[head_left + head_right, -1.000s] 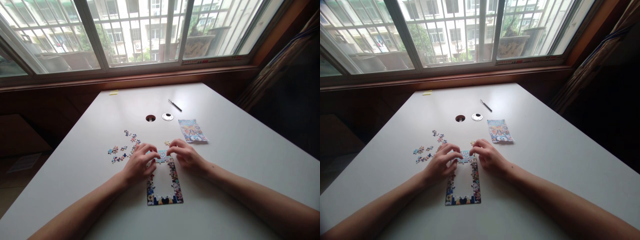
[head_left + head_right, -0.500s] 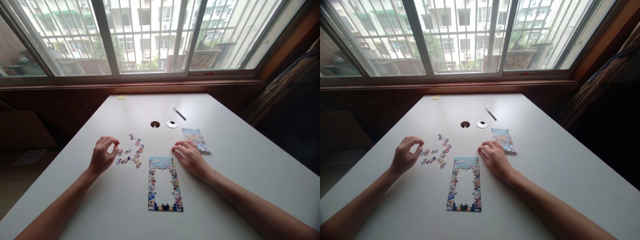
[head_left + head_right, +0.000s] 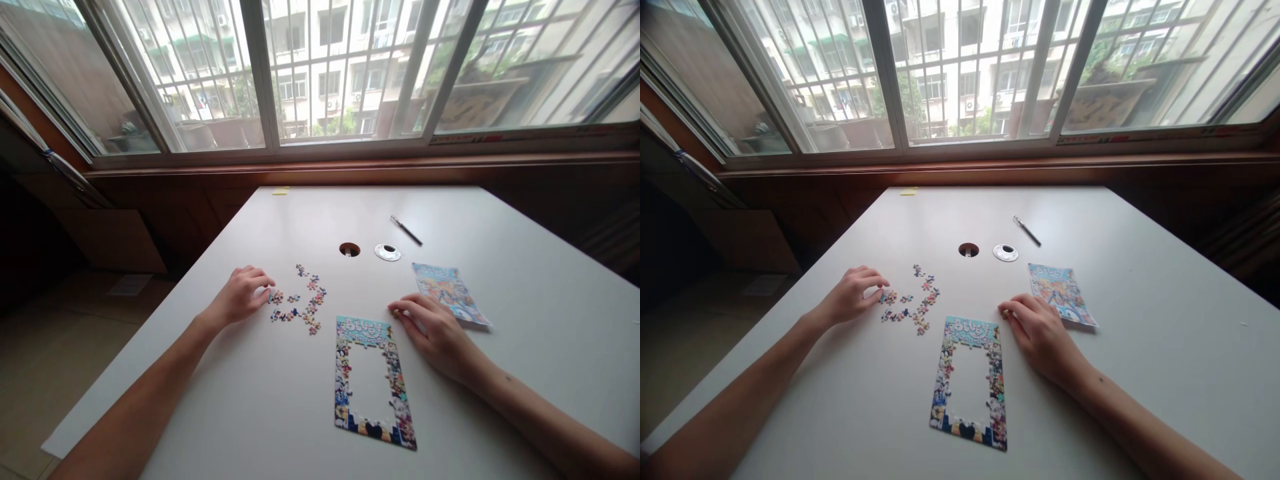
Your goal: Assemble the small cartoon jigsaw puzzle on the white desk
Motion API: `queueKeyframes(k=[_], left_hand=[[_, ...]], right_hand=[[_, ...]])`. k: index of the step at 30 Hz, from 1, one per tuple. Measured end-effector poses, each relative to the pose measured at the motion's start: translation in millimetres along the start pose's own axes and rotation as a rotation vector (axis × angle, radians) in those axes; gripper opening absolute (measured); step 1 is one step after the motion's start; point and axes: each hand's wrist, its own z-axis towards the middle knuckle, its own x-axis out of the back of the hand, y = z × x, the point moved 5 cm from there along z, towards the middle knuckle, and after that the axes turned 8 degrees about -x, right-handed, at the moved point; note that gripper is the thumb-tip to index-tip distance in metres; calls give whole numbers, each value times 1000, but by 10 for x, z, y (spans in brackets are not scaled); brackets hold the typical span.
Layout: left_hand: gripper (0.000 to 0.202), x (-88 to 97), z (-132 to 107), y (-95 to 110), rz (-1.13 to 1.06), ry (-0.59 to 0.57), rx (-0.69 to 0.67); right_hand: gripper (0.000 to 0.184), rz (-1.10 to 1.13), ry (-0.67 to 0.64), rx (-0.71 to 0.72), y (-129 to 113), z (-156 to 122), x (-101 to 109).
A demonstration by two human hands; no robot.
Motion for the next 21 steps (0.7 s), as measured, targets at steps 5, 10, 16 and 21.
queueKeyframes(k=[5, 10, 16, 21], left_hand=[[20, -45, 6, 50, -15, -43, -12], [15, -63, 16, 78, -50, -51, -26], [16, -49, 22, 43, -81, 25, 2], [17, -60, 25, 51, -84, 85, 27]], right_hand=[[22, -3, -2, 8, -7, 1, 4], [21, -5, -6, 5, -10, -4, 4], [22, -12, -2, 4, -7, -2, 3], [22, -12, -6, -2, 20, -4, -13]])
